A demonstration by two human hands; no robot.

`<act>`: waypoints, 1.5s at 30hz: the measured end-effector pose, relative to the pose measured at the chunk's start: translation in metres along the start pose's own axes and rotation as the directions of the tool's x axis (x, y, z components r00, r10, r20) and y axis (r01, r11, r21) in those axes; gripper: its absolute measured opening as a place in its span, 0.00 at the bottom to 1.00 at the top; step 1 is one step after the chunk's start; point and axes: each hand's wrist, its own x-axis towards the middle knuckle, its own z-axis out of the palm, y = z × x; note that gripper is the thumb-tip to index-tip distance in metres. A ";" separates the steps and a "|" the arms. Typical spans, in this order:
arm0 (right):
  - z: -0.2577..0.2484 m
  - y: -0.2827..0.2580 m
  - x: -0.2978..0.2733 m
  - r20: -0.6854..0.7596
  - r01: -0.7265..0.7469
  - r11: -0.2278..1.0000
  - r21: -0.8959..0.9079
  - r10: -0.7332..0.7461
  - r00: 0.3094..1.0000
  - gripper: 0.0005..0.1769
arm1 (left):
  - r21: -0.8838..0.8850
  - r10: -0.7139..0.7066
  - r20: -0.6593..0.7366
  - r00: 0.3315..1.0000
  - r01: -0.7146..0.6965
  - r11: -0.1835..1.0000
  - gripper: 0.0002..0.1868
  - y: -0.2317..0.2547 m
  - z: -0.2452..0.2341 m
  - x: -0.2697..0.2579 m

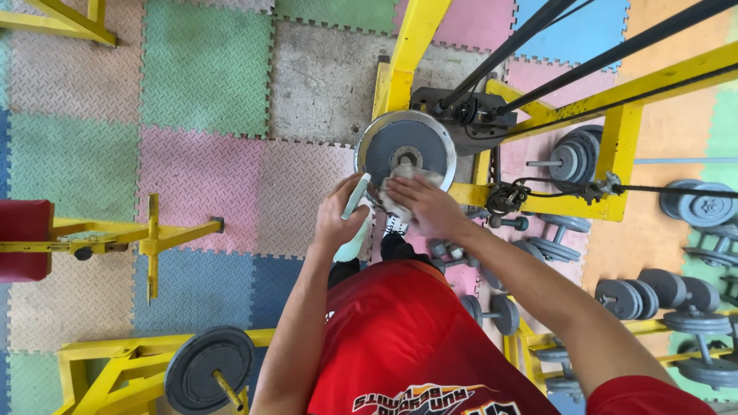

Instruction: Cleaning and organizing various weight plates in a gym environment.

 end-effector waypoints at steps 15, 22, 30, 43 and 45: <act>0.019 -0.005 0.078 -0.300 -0.228 0.969 0.093 0.245 0.922 0.41 | -0.034 -0.195 0.146 0.970 0.202 0.979 0.61 -0.052 0.018 0.001; 0.030 0.038 0.058 -0.234 0.133 0.991 -0.005 -0.131 0.963 0.39 | -0.189 -0.109 0.127 0.986 0.131 0.973 0.57 -0.050 0.013 -0.013; 0.003 0.052 0.130 -0.401 -0.292 0.956 0.017 0.274 0.874 0.31 | -0.121 -0.101 0.077 0.992 0.110 0.986 0.53 -0.043 0.004 -0.024; -0.005 0.045 0.122 -0.143 0.268 0.963 -0.032 -0.270 0.952 0.24 | 0.022 -0.027 -0.017 0.999 0.027 0.999 0.30 0.002 -0.015 -0.004; -0.012 0.061 0.123 -0.243 0.012 0.999 0.041 -0.001 0.970 0.25 | 0.013 -0.045 0.084 0.995 0.044 0.999 0.31 0.011 -0.014 0.004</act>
